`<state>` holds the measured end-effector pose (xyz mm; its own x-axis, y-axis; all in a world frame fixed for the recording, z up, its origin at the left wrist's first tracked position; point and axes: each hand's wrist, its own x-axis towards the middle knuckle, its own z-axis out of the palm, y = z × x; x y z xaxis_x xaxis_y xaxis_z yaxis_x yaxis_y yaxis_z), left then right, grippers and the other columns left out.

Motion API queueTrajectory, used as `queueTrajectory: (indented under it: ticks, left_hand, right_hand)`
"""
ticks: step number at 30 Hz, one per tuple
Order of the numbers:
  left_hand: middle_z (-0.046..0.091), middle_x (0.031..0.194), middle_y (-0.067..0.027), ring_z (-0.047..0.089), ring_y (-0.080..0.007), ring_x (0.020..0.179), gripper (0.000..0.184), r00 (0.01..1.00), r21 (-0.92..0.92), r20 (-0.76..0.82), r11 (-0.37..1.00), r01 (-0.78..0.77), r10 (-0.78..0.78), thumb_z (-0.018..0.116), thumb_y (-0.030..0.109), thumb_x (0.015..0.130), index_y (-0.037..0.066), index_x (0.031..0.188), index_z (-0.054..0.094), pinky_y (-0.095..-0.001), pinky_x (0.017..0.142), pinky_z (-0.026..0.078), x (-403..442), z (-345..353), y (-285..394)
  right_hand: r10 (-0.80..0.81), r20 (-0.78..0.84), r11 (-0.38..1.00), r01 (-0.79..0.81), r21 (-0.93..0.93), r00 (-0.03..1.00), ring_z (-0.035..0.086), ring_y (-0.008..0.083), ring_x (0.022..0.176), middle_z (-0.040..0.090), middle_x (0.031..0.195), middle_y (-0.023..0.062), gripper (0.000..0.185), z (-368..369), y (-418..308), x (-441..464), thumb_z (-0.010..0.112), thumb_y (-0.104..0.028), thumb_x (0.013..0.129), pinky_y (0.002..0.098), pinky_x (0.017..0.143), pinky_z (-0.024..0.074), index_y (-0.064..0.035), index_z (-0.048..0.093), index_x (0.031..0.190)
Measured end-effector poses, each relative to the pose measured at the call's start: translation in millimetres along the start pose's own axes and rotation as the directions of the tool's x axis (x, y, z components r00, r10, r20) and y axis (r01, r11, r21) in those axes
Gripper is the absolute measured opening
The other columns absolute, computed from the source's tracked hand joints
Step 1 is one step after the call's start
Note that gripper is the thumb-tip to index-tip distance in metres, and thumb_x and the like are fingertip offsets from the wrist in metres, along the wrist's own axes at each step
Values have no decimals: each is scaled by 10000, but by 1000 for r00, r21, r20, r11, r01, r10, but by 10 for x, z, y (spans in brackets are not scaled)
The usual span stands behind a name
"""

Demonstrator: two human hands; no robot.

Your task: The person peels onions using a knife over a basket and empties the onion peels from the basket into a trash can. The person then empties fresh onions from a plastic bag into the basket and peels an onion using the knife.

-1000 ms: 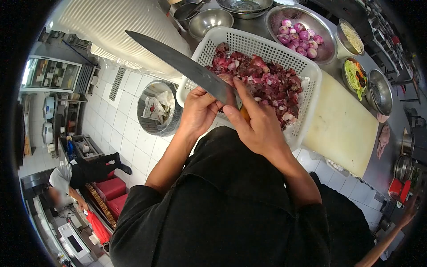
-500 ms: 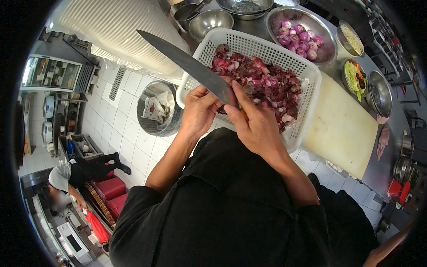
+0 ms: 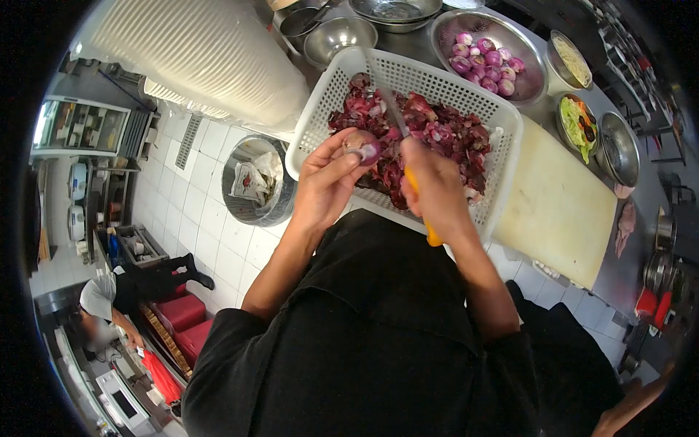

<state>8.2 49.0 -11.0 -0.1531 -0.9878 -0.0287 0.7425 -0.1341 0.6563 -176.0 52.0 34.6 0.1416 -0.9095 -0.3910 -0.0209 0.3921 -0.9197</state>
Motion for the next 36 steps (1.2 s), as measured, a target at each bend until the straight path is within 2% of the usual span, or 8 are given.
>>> queueTrajectory:
  ticks: [2, 6, 12, 15, 18, 24, 30, 36]
  left_hand:
    - [628, 1219, -128, 620, -245, 1131, 405, 998, 24, 41, 999, 38, -39, 600, -1, 924, -36, 1321, 526, -408, 997, 506, -8, 3, 67]
    - [607, 1263, -140, 599, -240, 1159, 444, 992, -64, -5, 990, 123, -124, 582, 23, 950, -15, 1380, 478, -418, 1027, 485, 46, 17, 84]
    - [618, 1236, -112, 595, -242, 1164, 412, 983, -125, -30, 976, 176, -181, 544, 97, 984, -11, 1373, 464, -409, 1051, 463, 89, -15, 98]
    - [626, 1216, -106, 607, -225, 1128, 384, 976, -210, -21, 955, 208, -217, 570, 121, 974, -13, 1326, 496, -388, 1051, 461, 107, -18, 127]
    - [639, 1179, -99, 617, -205, 1085, 367, 979, -184, -40, 964, 190, -201, 588, 156, 971, 0, 1296, 520, -372, 1048, 460, 108, -35, 84]
    - [657, 1074, -72, 627, -176, 1028, 276, 970, -188, -81, 959, 212, -230, 568, 182, 989, 18, 1211, 577, -342, 987, 500, 114, 37, 59]
    - [644, 1126, -83, 624, -161, 1011, 286, 978, -121, -72, 975, 186, -195, 487, 205, 1022, 1, 1206, 566, -336, 909, 526, 74, 67, 33]
    - [668, 1078, -95, 657, -184, 943, 235, 979, -78, -67, 979, 189, -195, 514, 163, 1014, -1, 1155, 605, -309, 857, 540, 2, 192, 101]
  right_hand:
    - [98, -10, 990, -96, 106, 995, 411, 82, 396, 476, 550, 10, 484, -167, 91, 177, 485, -530, 996, 235, 371, 330, -116, 469, 745]
    - [155, 93, 983, -163, 87, 983, 428, 90, 411, 474, 555, 14, 474, -199, 78, 218, 486, -547, 989, 239, 384, 343, -107, 488, 810]
    - [33, -27, 997, -35, -62, 999, 434, 96, 420, 483, 569, 15, 458, -78, 55, 206, 474, -514, 1000, 251, 398, 352, -83, 518, 851]
    - [45, -7, 993, -46, -113, 999, 446, 83, 443, 509, 606, 9, 534, -119, 68, 212, 495, -456, 1006, 243, 421, 369, -44, 537, 1343]
    - [60, -6, 983, -60, -175, 998, 462, 76, 465, 524, 618, 10, 539, -130, 34, 185, 494, -444, 1008, 242, 428, 379, -44, 528, 1366]
    - [-154, 33, 976, 157, -150, 987, 479, 76, 554, 525, 633, 3, 588, 14, -23, -24, 554, -365, 993, 240, 515, 392, -15, 432, 1450]
    - [-441, 144, 797, 461, -390, 886, 536, 146, 572, 539, 649, 98, 591, 83, -16, -123, 590, -285, 968, 290, 566, 432, 63, 423, 1416]
    - [-540, 153, 724, 550, -417, 827, 631, 243, 609, 610, 699, 168, 559, 105, -17, -120, 591, -271, 965, 335, 592, 464, 53, 452, 1398]
